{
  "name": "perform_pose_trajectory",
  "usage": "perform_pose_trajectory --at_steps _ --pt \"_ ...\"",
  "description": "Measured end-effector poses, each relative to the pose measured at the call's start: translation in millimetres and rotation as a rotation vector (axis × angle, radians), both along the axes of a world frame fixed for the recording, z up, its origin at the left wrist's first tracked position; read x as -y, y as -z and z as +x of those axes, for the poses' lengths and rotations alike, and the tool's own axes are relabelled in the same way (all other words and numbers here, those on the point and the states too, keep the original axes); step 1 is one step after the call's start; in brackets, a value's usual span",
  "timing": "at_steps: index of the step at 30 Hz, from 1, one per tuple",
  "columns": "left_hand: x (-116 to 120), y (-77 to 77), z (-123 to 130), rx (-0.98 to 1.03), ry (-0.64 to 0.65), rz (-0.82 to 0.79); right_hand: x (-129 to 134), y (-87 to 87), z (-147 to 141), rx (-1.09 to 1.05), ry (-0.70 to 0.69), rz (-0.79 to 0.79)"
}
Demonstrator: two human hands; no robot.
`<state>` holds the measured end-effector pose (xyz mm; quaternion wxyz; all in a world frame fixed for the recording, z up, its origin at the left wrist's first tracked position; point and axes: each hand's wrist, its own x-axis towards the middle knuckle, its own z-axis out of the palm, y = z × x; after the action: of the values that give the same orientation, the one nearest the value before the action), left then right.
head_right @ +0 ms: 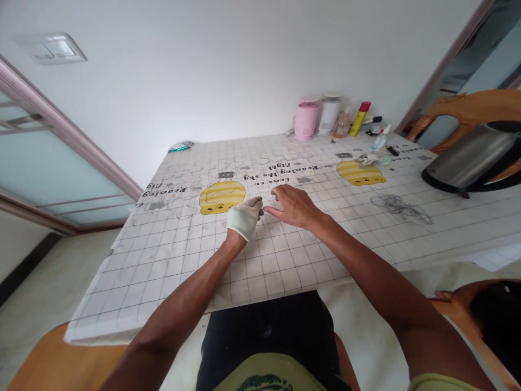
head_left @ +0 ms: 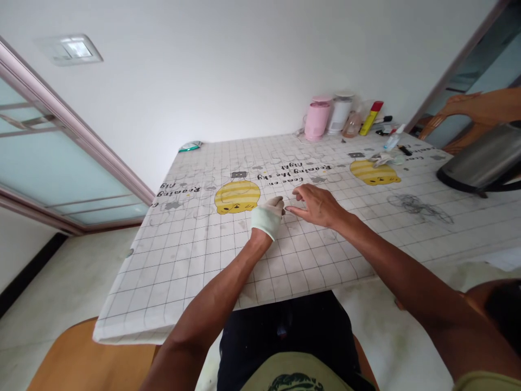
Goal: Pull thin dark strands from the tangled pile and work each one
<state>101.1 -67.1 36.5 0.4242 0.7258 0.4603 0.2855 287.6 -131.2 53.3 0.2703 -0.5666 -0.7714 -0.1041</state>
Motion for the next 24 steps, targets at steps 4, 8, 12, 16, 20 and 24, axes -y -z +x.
perform_pose_trajectory --at_steps 4,8,12,16,20,24 --pt "0.8 -0.4 0.2 0.07 -0.022 -0.03 6.5 1.2 -1.8 -0.014 0.019 0.021" --pt "6.1 -5.2 2.0 0.138 -0.047 -0.064 6.7 5.4 -7.7 -0.049 -0.078 0.087" --pt "10.4 -12.7 2.1 0.214 -0.052 -0.159 1.9 8.1 -8.9 -0.207 -0.165 0.149" --pt "9.6 -14.3 0.2 0.265 0.007 -0.222 -0.2 2.9 -5.6 -0.325 -0.196 0.09" --pt "10.2 -14.0 0.6 0.282 0.031 -0.259 2.4 -6.5 1.5 -0.462 -0.17 -0.096" --pt "10.9 -13.1 3.9 0.304 -0.027 -0.264 6.2 -10.2 10.5 -0.709 -0.097 -0.228"
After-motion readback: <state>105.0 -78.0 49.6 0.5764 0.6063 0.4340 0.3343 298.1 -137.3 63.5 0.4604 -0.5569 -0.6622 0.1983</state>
